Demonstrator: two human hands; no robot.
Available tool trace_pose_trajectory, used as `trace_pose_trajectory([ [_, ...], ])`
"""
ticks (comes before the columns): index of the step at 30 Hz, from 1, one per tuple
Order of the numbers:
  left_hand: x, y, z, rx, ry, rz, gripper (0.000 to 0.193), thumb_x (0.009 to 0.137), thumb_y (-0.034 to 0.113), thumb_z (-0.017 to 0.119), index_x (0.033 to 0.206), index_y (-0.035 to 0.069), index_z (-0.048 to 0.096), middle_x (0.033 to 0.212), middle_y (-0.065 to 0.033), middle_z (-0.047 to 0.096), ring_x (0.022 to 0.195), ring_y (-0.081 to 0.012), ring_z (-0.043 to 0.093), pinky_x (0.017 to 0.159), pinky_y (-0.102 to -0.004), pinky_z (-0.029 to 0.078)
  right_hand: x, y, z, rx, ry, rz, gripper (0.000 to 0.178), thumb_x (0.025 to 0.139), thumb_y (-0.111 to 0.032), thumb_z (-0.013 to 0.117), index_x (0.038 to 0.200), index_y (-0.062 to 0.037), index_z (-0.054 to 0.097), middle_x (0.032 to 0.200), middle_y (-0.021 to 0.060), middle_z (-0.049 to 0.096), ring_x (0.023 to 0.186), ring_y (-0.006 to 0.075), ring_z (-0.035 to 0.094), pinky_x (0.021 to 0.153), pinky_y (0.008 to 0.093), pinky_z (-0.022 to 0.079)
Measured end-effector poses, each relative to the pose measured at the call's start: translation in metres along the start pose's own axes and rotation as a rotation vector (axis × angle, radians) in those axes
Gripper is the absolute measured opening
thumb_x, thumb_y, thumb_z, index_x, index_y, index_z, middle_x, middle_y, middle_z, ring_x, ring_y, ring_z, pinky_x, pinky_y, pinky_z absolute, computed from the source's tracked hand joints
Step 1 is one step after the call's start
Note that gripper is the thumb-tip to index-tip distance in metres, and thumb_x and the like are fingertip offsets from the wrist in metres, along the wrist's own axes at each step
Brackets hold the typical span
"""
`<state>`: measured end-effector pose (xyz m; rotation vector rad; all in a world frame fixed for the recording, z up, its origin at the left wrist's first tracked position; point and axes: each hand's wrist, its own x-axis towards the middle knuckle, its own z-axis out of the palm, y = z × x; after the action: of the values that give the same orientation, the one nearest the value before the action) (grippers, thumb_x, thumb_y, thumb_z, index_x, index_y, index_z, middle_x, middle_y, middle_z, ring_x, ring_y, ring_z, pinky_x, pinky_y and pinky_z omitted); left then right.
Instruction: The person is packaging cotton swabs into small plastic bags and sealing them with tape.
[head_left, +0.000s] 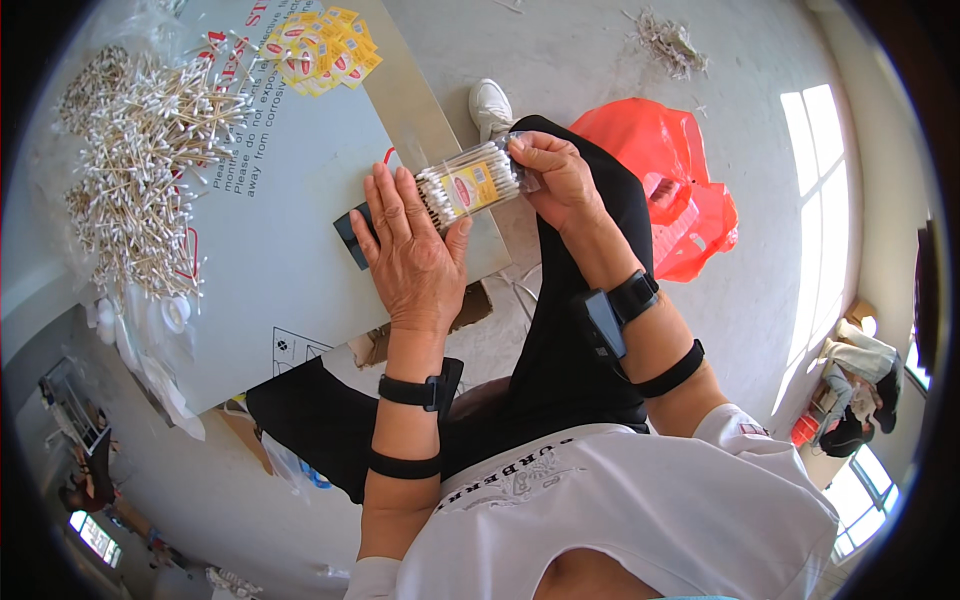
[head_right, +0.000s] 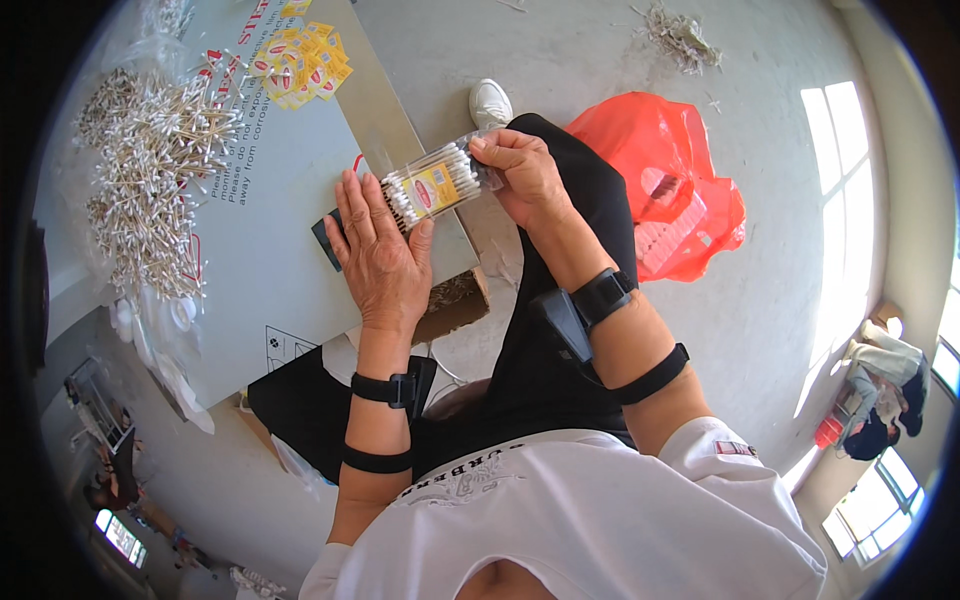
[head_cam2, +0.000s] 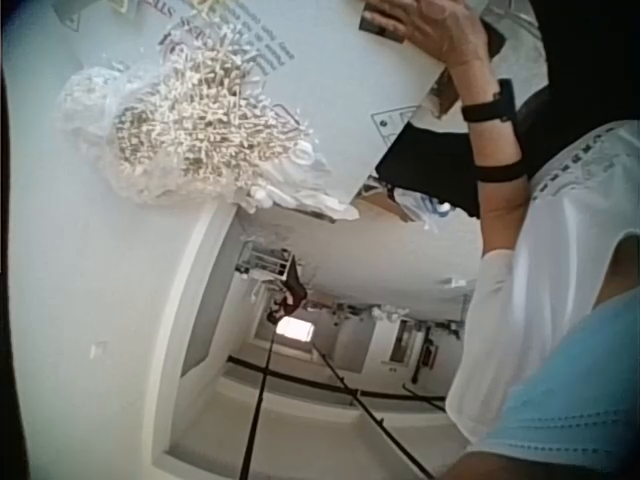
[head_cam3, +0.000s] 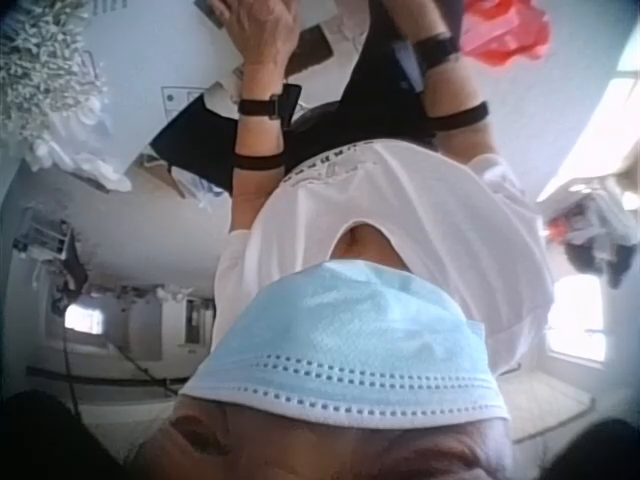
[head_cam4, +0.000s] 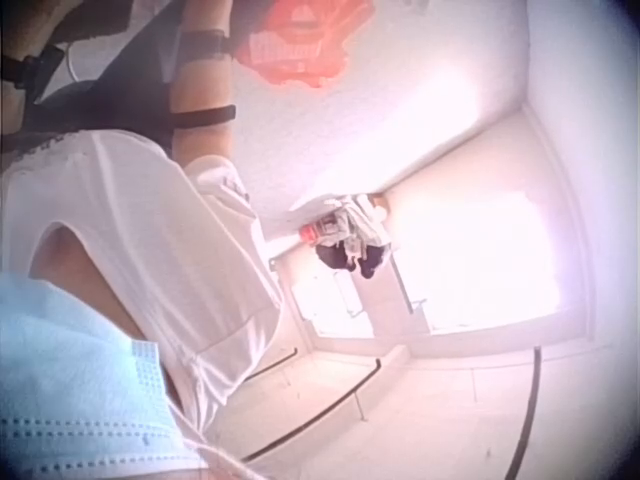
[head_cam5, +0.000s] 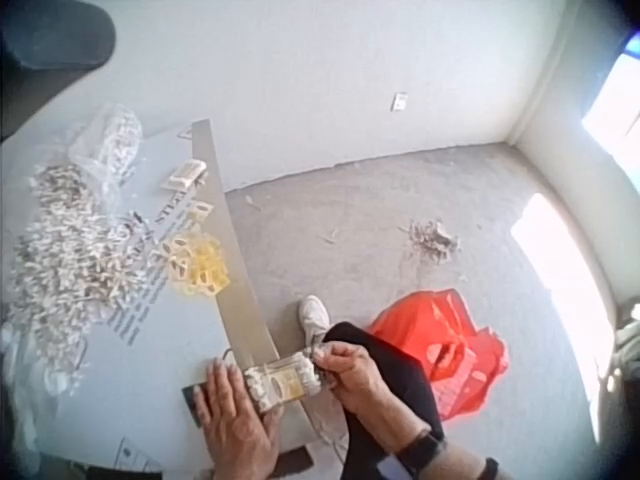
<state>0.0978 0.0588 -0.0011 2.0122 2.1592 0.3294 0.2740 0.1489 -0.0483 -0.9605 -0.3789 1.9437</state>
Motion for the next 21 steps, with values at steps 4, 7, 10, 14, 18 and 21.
trace_pose_trajectory([
  [4,0.0,0.001,-0.001,-0.005,-0.001,-0.007,0.076,0.097,0.048,0.047,0.149,-0.003,0.025,0.157,-0.0207,0.021,0.147,-0.0342,0.019,0.117,-0.0527,0.012,-0.002,0.003,0.003,0.003,0.039,-0.006,0.006,0.089,-0.005,0.067,0.086,0.0011,0.067,0.083,0.0063,0.069,0.072,0.0128,0.063,0.067,0.025,0.051],
  [7,-0.001,0.001,0.0,0.005,-0.005,-0.022,0.081,0.095,0.051,0.05,0.148,-0.005,0.026,0.158,-0.0213,0.018,0.147,-0.0342,0.017,0.117,-0.0528,0.012,-0.005,0.001,0.006,-0.054,0.05,-0.043,0.007,0.089,-0.005,0.067,0.086,0.0008,0.067,0.082,0.0056,0.068,0.071,0.012,0.062,0.067,0.0242,0.05],
  [10,-0.001,0.0,-0.001,0.006,-0.007,-0.024,0.081,0.094,0.049,0.051,0.148,-0.006,0.025,0.158,-0.0218,0.018,0.147,-0.0345,0.017,0.117,-0.0526,0.012,-0.01,0.0,0.01,-0.163,0.06,-0.113,0.007,0.089,-0.005,0.067,0.085,0.0001,0.067,0.081,0.005,0.068,0.071,0.0111,0.062,0.067,0.0235,0.05],
  [14,0.0,0.001,-0.002,-0.012,-0.012,-0.01,0.081,0.094,0.048,0.053,0.148,-0.006,0.025,0.158,-0.0217,0.017,0.147,-0.0346,0.017,0.117,-0.0525,0.011,-0.008,-0.005,0.012,-0.096,0.06,-0.072,0.007,0.086,-0.005,0.07,0.082,-0.0013,0.066,0.079,0.0036,0.067,0.07,0.0106,0.061,0.066,0.0235,0.049],
  [18,0.0,0.002,-0.003,-0.015,-0.019,-0.008,0.08,0.094,0.047,0.052,0.149,-0.005,0.025,0.158,-0.0206,0.018,0.147,-0.0338,0.017,0.117,-0.0528,0.011,-0.004,-0.002,0.008,-0.068,0.051,-0.015,0.007,0.084,-0.004,0.072,0.081,-0.0031,0.065,0.077,0.0023,0.066,0.067,0.0093,0.059,0.062,0.0221,0.046],
  [21,0.0,0.002,-0.002,-0.014,-0.011,0.0,0.078,0.096,0.048,0.049,0.149,-0.004,0.025,0.158,-0.0198,0.02,0.147,-0.0331,0.018,0.117,-0.0531,0.012,0.0,-0.001,0.001,-0.021,-0.012,0.054,0.008,0.083,-0.004,0.073,0.082,-0.0047,0.066,0.078,0.002,0.066,0.065,0.0078,0.057,0.058,0.0208,0.043],
])
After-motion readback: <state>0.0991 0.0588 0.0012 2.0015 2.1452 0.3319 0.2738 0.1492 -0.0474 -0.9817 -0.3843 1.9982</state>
